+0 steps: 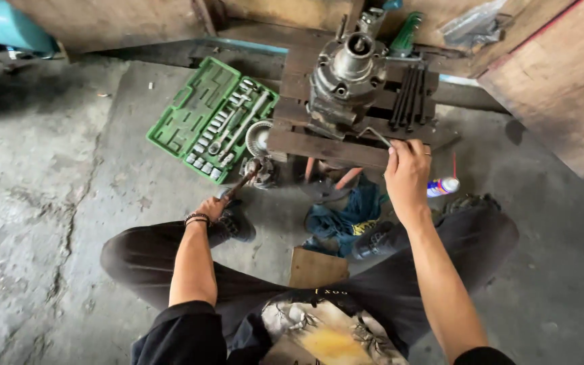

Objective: Repairing a mechanical assembly using a hammer and a metal rod for adjustments

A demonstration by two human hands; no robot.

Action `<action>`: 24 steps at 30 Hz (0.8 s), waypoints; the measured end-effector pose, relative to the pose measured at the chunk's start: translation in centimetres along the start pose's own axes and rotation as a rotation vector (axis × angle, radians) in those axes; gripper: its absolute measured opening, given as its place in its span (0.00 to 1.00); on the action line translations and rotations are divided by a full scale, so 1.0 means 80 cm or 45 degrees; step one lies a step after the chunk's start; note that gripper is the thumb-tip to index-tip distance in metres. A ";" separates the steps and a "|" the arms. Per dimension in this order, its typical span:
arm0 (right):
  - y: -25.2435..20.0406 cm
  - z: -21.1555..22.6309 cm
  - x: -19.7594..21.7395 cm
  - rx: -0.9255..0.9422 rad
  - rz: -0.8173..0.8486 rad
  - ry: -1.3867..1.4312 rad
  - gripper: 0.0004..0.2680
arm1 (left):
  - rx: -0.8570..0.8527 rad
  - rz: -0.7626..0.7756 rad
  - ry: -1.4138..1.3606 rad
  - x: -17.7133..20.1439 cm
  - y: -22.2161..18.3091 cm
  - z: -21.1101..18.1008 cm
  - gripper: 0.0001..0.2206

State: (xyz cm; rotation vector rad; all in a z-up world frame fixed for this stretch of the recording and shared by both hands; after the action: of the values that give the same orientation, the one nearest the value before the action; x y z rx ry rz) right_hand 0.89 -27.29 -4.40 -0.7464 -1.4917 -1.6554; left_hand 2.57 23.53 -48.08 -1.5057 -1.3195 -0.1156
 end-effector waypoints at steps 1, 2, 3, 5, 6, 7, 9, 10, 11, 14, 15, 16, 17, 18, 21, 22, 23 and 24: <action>0.005 0.001 -0.001 0.006 -0.010 0.005 0.04 | 0.005 -0.009 -0.050 0.016 0.003 0.002 0.39; 0.006 0.000 -0.004 0.017 -0.015 0.017 0.04 | 0.012 -0.023 -0.057 0.021 0.001 0.004 0.39; 0.006 -0.004 -0.008 0.028 -0.013 0.006 0.04 | -0.042 -0.023 -0.100 0.021 0.002 0.002 0.36; 0.005 -0.007 -0.012 0.046 -0.014 -0.001 0.04 | -0.094 -0.029 -0.147 0.014 -0.004 0.006 0.34; 0.006 -0.007 -0.012 0.042 -0.033 -0.009 0.04 | -0.330 -0.097 0.068 0.009 -0.011 0.007 0.28; 0.007 -0.005 -0.012 0.035 -0.051 -0.018 0.04 | -0.565 -0.162 0.286 0.003 -0.018 0.008 0.23; 0.003 -0.010 -0.018 0.042 -0.051 -0.040 0.04 | -0.348 -0.098 -0.010 -0.004 -0.011 -0.014 0.25; 0.003 -0.012 -0.021 0.046 -0.049 -0.064 0.04 | -0.130 -0.031 -0.304 -0.007 -0.006 -0.025 0.31; 0.001 -0.010 -0.020 0.042 -0.049 -0.066 0.04 | -0.132 -0.029 -0.300 -0.008 -0.010 -0.033 0.31; 0.002 -0.007 -0.019 0.037 -0.084 -0.070 0.04 | -0.065 0.013 -0.384 -0.015 -0.019 -0.060 0.31; 0.002 -0.006 -0.018 0.036 -0.088 -0.081 0.04 | -0.056 0.022 -0.490 -0.017 -0.023 -0.068 0.31; 0.003 -0.004 -0.019 0.035 -0.092 -0.091 0.04 | -0.047 0.032 -0.597 -0.019 -0.026 -0.077 0.32; 0.004 -0.003 -0.017 0.031 -0.084 -0.090 0.04 | -0.041 0.035 -0.592 -0.032 -0.031 -0.086 0.32; 0.007 -0.002 -0.016 0.029 -0.089 -0.086 0.04 | -0.001 -0.021 -0.659 -0.044 -0.034 -0.095 0.30; 0.004 0.000 -0.010 0.031 -0.055 -0.069 0.04 | 0.095 -0.074 -0.767 -0.075 -0.088 -0.123 0.29; 0.006 0.001 -0.006 0.031 -0.053 -0.053 0.04 | 0.121 -0.089 -0.808 -0.079 -0.111 -0.137 0.30; 0.008 0.002 -0.005 0.040 -0.041 -0.051 0.04 | 0.134 -0.087 -0.814 -0.100 -0.108 -0.130 0.30; 0.008 0.002 -0.002 0.021 -0.032 -0.025 0.03 | 0.166 -0.104 -0.826 -0.120 -0.107 -0.123 0.29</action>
State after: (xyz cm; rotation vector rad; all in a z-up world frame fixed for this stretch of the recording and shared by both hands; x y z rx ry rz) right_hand 1.56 -27.15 -4.18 -0.7399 -1.5323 -1.6571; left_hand -2.29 8.37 -44.96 -1.4289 -1.8565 0.4348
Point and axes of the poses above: each hand's wrist, its own y-axis towards the middle knuckle, its own x-axis out of the back of the hand, z = x × y, the point moved 2 cm from there along y, towards the middle knuckle, and after that the axes turned 12 degrees about -y, right-handed, at the moved point
